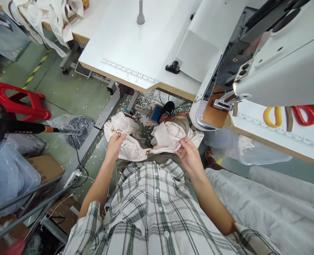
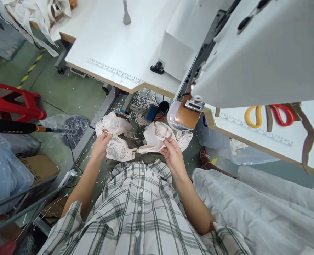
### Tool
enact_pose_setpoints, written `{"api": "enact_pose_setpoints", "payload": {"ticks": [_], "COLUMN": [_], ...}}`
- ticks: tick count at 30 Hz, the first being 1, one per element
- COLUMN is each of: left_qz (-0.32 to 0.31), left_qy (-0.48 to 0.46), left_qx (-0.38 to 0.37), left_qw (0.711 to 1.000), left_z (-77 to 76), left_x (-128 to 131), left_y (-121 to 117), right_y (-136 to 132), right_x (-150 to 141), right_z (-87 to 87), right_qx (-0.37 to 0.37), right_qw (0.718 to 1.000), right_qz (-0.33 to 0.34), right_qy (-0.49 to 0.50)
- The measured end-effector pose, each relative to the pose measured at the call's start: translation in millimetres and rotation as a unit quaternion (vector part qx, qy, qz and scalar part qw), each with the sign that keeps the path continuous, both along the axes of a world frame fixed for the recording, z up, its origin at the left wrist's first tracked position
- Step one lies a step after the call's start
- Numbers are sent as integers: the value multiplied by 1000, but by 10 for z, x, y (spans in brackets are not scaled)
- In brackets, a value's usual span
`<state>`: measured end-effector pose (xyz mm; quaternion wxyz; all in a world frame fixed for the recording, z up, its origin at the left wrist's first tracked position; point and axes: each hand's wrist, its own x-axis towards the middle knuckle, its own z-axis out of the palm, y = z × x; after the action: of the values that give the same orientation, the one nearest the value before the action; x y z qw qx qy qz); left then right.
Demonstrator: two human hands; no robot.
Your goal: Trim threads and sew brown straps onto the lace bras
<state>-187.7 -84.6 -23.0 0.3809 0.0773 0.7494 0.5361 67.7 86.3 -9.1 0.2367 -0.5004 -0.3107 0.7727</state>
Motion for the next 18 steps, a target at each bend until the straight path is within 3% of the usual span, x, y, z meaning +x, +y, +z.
{"api": "enact_pose_setpoints", "payload": {"ticks": [3, 8, 18], "left_qz": [44, 49, 31], "left_qy": [23, -12, 15], "left_qx": [23, 61, 103], "left_qw": [999, 997, 994], "left_z": [242, 529, 686], "left_x": [36, 107, 226], "left_y": [-53, -55, -112], "right_y": [1, -67, -111], "right_x": [-90, -254, -277], "right_z": [-92, -126, -142], "right_qx": [13, 13, 17], "right_qw": [1000, 1000, 998], "right_qz": [-1, 18, 45], "right_qy": [-7, 18, 39]}}
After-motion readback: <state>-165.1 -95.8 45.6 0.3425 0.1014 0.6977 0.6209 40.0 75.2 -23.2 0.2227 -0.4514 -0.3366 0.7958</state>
